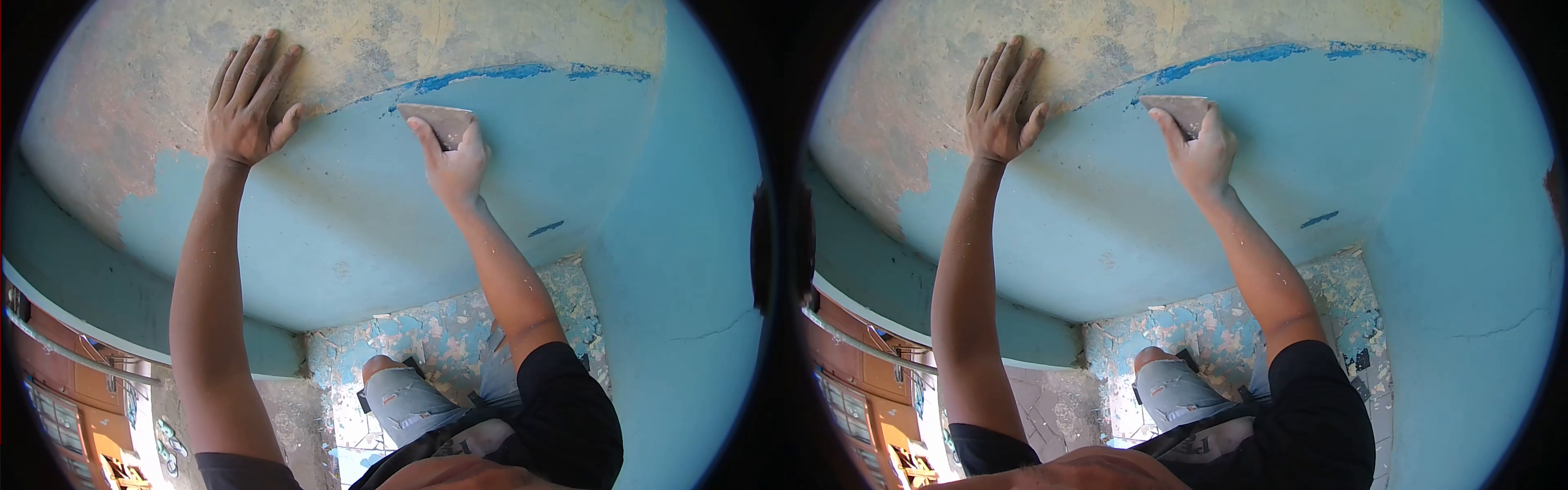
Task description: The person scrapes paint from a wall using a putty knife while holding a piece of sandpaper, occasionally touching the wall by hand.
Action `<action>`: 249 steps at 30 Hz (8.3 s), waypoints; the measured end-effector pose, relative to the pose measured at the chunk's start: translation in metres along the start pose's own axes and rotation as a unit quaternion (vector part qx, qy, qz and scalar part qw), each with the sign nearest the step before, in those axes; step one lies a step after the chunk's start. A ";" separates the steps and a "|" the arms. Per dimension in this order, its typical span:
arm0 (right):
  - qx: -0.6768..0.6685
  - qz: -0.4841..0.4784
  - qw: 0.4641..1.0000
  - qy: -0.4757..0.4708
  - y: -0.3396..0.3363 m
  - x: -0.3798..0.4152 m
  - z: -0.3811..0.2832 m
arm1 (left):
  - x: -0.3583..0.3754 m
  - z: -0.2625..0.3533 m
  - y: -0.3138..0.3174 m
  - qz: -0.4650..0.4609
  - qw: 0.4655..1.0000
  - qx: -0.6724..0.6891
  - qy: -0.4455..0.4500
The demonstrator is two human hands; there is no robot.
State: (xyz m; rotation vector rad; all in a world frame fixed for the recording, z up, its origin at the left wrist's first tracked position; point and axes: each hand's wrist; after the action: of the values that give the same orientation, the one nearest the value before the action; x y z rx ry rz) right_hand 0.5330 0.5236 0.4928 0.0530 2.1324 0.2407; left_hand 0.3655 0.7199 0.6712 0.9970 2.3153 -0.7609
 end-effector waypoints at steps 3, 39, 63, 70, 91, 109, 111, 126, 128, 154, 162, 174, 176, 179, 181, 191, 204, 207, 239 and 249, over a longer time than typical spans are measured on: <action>-0.022 0.040 0.998 0.030 0.006 -0.006 0.000 | 0.000 -0.002 -0.003 -0.013 1.000 -0.026 -0.007; -0.007 -0.005 0.999 -0.051 -0.006 -0.016 0.002 | 0.000 -0.002 -0.002 -0.006 1.000 -0.008 -0.011; -0.025 -0.022 0.999 -0.027 -0.001 -0.007 0.000 | 0.001 -0.001 -0.002 -0.009 1.000 -0.012 -0.018; -0.054 -0.014 0.998 -0.015 0.003 -0.013 0.002 | 0.004 -0.002 -0.002 -0.014 0.999 -0.017 -0.023; 0.017 -0.025 0.998 -0.050 -0.008 -0.034 -0.005 | 0.003 0.001 -0.001 -0.003 1.000 -0.009 -0.024; 0.001 -0.063 0.996 -0.069 -0.003 -0.020 -0.008 | 0.004 0.000 -0.005 -0.024 0.999 -0.014 -0.027; 0.027 -0.099 0.991 -0.089 -0.008 -0.021 -0.006 | 0.003 -0.001 -0.003 -0.009 1.000 -0.004 -0.023; 0.026 -0.126 0.985 -0.118 -0.005 -0.018 -0.007 | 0.003 -0.001 -0.003 -0.013 0.999 -0.014 -0.027; -0.067 -0.023 0.995 0.070 -0.006 -0.027 -0.012 | 0.002 0.001 -0.005 -0.015 0.999 -0.013 -0.029; 0.015 -0.033 0.996 -0.087 0.005 0.002 -0.009 | 0.001 -0.001 -0.006 -0.011 0.999 -0.015 -0.025; 0.051 -0.073 0.986 -0.138 0.009 0.017 0.004 | 0.003 0.000 -0.004 -0.006 1.000 -0.011 -0.028; -0.029 -0.005 1.000 0.001 0.001 -0.017 -0.003 | 0.005 -0.001 -0.002 -0.003 0.999 -0.014 -0.033; 0.037 -0.029 0.994 -0.098 0.006 -0.005 0.001 | 0.005 -0.002 -0.001 0.003 1.000 -0.007 -0.029; 0.036 -0.032 0.995 -0.087 -0.002 -0.018 0.006 | 0.005 0.000 0.000 0.012 0.999 -0.007 -0.029; 0.044 -0.024 0.997 -0.057 -0.004 -0.027 0.001 | 0.005 -0.002 0.000 0.009 0.999 -0.016 -0.031; 0.016 -0.060 0.996 -0.065 -0.003 -0.024 -0.005 | 0.006 -0.001 -0.003 0.003 0.999 -0.011 -0.033; -0.026 -0.034 0.998 -0.040 -0.007 -0.043 -0.014 | 0.003 0.001 -0.007 -0.004 0.999 -0.011 -0.033; 0.035 -0.116 0.983 -0.141 0.000 -0.021 0.000 | 0.004 0.001 -0.007 -0.004 0.999 -0.010 -0.033; 0.030 -0.053 0.992 -0.115 0.000 -0.024 -0.010 | 0.004 0.000 -0.006 0.003 1.000 0.000 -0.030; 0.016 -0.056 0.994 -0.094 0.005 -0.009 -0.001 | 0.005 -0.001 -0.004 0.007 1.000 -0.003 -0.030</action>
State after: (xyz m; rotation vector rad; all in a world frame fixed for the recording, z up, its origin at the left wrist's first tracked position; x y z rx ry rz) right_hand 0.5370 0.5276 0.5019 -0.0250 1.9449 0.1300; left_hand 0.3589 0.7207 0.6699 0.9739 2.2552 -0.7672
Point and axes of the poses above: each hand's wrist, its own x-axis away from the middle knuckle, its own y-axis out of the palm, z = x × y, and after that the axes turned 7 degrees about -z, right-handed
